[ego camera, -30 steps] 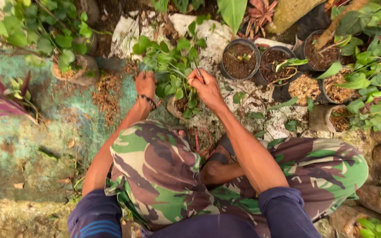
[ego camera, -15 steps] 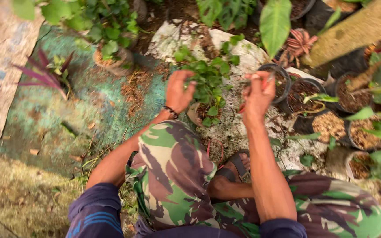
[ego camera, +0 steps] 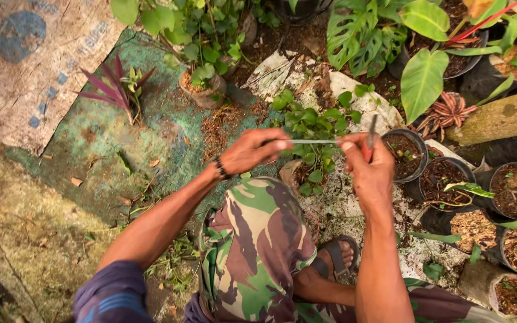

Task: The person trims and ties plant stems using a knife and red string. They cut stems, remove leaves, and secure the stems to a wooden stick with string. The person also picks up a plastic cup and walks briefly before returning to the plant work.

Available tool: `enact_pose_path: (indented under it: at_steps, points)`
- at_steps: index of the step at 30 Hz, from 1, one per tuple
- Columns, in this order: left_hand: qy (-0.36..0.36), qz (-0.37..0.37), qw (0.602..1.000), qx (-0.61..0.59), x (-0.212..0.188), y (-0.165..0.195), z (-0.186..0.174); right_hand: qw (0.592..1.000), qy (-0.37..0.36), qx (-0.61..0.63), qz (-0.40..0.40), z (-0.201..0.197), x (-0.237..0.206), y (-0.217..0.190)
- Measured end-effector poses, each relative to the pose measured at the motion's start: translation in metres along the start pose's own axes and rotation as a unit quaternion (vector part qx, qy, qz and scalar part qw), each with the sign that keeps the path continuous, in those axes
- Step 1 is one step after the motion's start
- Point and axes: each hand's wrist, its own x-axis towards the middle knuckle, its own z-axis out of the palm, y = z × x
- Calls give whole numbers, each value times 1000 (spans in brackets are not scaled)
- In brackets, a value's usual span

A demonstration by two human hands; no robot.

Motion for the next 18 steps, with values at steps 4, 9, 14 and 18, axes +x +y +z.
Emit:
enact_pose_path:
  at_steps: [4, 9, 14, 18]
  points:
    - [31, -109, 992, 59, -46, -46, -35, 998, -24, -36, 37, -1, 6, 32]
    - [23, -261, 876, 405, -108, -123, -58, 994, 30, -94, 39, -10, 17, 59]
    - [99, -46, 733, 672, -129, -153, -49, 991, 53, -83, 88, -23, 26, 80]
    - [80, -187, 862, 464, -101, -144, -39, 992, 45, -58, 98, -25, 25, 99]
